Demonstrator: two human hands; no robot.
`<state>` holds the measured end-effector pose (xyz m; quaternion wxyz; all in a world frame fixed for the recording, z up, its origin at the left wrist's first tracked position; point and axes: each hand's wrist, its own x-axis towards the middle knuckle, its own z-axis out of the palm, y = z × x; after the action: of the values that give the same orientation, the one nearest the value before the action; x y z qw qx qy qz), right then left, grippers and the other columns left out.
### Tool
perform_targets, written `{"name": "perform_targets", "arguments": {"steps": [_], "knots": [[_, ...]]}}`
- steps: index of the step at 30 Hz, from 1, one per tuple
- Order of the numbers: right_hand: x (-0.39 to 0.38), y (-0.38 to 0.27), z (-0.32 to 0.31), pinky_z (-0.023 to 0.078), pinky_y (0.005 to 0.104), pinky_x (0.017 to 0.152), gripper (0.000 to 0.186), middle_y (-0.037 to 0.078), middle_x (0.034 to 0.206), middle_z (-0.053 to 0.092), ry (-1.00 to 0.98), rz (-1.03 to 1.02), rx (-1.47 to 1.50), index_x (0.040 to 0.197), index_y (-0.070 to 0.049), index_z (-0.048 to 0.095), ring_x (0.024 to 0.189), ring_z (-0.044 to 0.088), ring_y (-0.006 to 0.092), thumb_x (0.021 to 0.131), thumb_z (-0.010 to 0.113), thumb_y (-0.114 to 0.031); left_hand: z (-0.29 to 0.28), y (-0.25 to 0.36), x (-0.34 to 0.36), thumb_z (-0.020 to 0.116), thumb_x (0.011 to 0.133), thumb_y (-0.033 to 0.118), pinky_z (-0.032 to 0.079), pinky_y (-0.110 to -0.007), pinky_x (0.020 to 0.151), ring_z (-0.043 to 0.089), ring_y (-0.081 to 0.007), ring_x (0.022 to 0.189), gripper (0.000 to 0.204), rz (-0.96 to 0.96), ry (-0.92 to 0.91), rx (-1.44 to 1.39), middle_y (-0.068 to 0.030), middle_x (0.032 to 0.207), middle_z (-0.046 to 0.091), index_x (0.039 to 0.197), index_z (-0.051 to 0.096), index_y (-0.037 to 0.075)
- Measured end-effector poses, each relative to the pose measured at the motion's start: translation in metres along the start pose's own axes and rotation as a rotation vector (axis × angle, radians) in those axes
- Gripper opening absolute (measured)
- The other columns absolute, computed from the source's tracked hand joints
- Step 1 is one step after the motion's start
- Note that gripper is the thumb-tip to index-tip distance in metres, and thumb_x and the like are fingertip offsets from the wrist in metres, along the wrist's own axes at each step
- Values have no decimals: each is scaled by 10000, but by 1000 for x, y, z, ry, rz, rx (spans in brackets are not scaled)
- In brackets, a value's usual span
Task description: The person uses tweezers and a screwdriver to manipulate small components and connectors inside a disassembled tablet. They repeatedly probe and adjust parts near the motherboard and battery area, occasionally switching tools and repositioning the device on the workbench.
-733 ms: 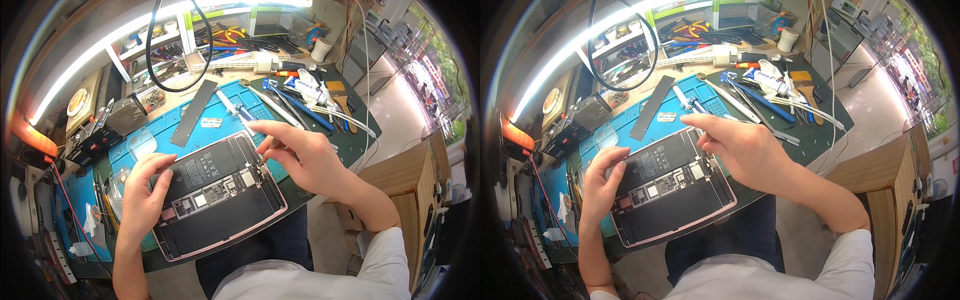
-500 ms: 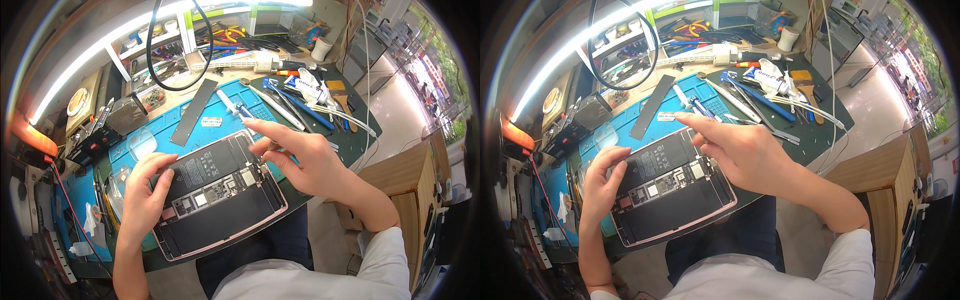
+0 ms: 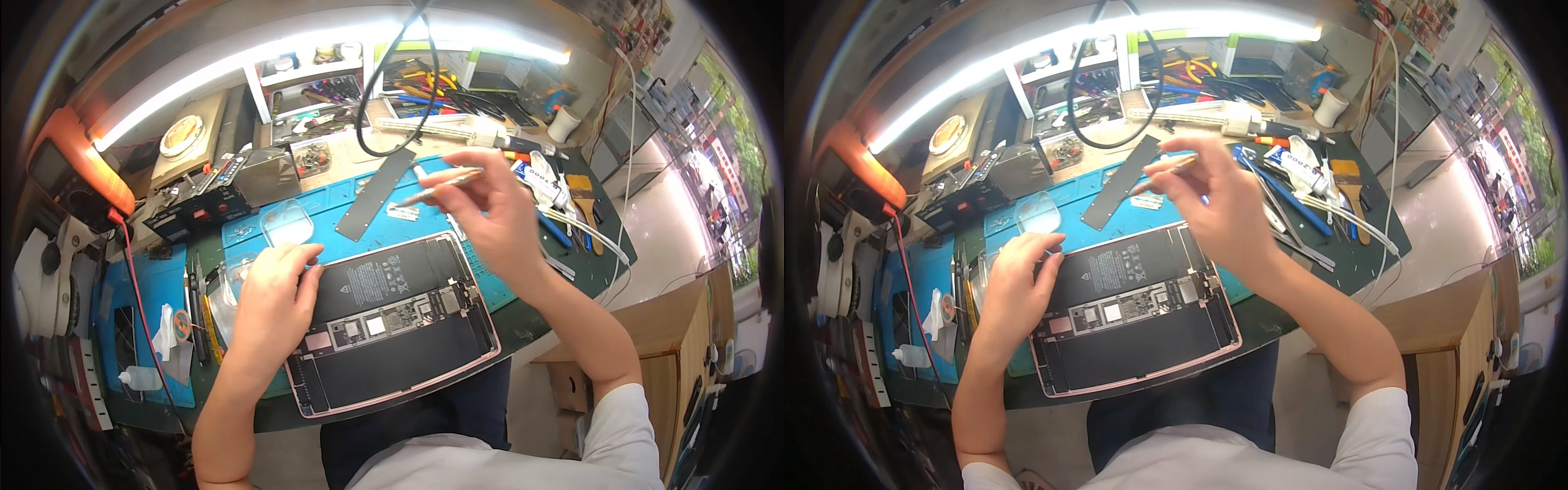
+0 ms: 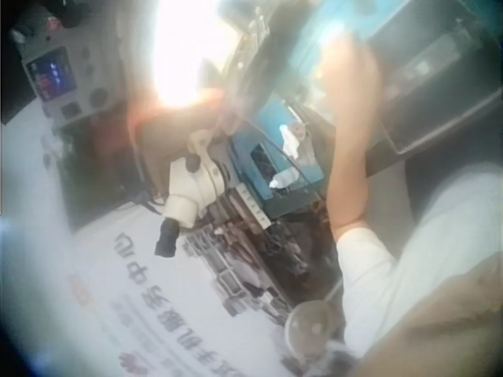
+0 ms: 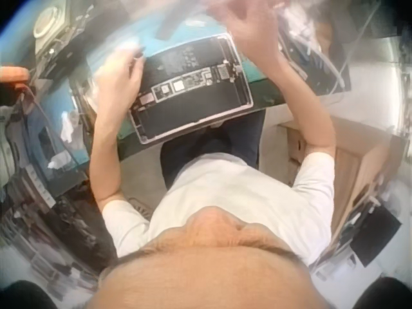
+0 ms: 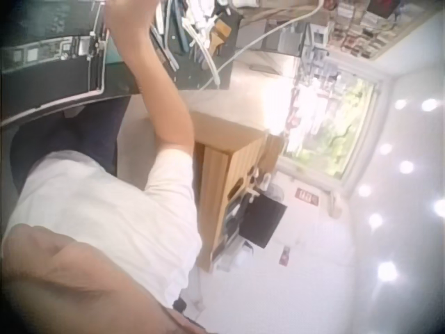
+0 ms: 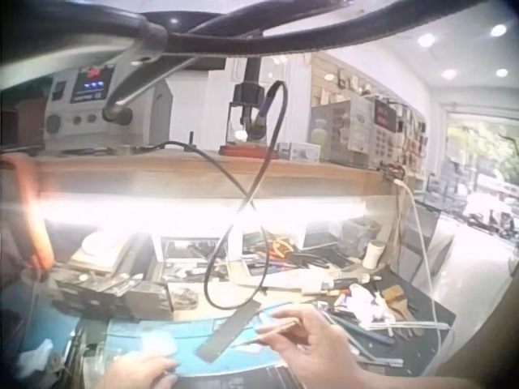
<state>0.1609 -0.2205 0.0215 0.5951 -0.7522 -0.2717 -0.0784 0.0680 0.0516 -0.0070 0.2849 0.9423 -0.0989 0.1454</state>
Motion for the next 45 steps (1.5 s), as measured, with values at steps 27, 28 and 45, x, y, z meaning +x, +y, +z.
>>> {"name": "perform_targets", "arguments": {"steps": [27, 28, 45], "knots": [[36, 41, 61, 614, 305, 831, 271, 137, 1032, 805, -1, -56, -123, 1250, 20, 630, 964, 795, 196, 1007, 720, -59, 0, -8, 1, 738, 934, 54, 551, -424, 783, 703, -360, 907, 210, 13, 185, 55, -163, 1010, 727, 1138, 731, 3], [33, 39, 62, 614, 307, 826, 271, 134, 1029, 804, -13, -67, -114, 1251, 18, 631, 956, 796, 197, 1007, 721, -60, 2, -10, 1, 740, 934, 56, 555, -423, 775, 709, -359, 901, 204, 11, 184, 44, -164, 1008, 728, 1131, 732, 6], [28, 41, 68, 615, 315, 821, 258, 142, 1029, 795, 62, -49, -129, 1248, 24, 624, 953, 796, 211, 1017, 704, -58, 16, -22, 8, 768, 912, 53, 570, -416, 749, 722, -339, 861, 204, 2, 206, 25, -150, 998, 726, 1110, 734, 22]]}}
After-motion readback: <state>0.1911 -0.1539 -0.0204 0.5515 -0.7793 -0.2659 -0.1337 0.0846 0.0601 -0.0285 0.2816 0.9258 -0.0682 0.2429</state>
